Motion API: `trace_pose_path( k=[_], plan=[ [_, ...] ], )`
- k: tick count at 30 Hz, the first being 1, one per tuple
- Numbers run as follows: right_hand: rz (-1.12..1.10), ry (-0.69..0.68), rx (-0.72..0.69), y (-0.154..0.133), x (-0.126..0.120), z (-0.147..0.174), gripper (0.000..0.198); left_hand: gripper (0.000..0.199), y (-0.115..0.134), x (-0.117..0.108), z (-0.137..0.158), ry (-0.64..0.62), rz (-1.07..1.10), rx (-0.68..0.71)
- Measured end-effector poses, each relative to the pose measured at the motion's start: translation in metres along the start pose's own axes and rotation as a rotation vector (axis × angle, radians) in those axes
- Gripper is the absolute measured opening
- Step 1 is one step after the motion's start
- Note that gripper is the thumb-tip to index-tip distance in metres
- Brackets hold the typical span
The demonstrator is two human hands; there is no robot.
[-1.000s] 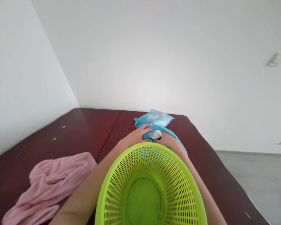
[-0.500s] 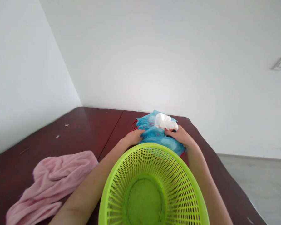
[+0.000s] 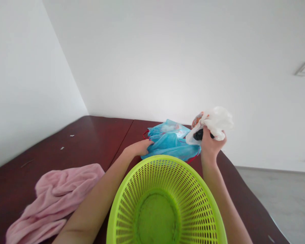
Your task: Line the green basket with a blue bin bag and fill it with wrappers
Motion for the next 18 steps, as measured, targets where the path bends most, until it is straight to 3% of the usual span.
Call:
trace_pose_path(
  k=[3,6,10,15,16,18],
  plan=[
    [0.04,0.271,-0.071,-0.009,-0.018,0.002,0.051,0.084,-0.002,-0.01,0.001,0.016,0.005,0.036],
    [0.054,0.385,-0.105,-0.02,-0.03,0.008,0.05,0.084,0.0,-0.018,0.005,0.061,0.055,0.065],
    [-0.111,0.309,-0.012,-0.036,-0.025,0.01,0.056,0.074,0.011,-0.027,0.014,0.078,0.162,0.157],
    [-0.232,0.398,0.004,-0.052,-0.029,0.005,0.056,0.06,0.017,-0.043,0.026,0.066,0.234,0.187],
    [-0.231,0.38,0.003,-0.052,-0.028,0.004,0.056,0.056,0.017,-0.047,0.028,0.065,0.248,0.185],
    [-0.259,0.201,0.039,-0.052,-0.016,0.003,0.059,0.056,0.02,-0.057,0.032,0.122,0.283,0.194]
  ],
)
Point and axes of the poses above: each hand's wrist, its own z-axis away from the middle knuckle, its own x-axis out of the palm, y = z × x, the point moved 7 cm from there along -z, towards the middle knuckle, and after that the axes turned 8 degrees about -x, right-handed, at the moved point
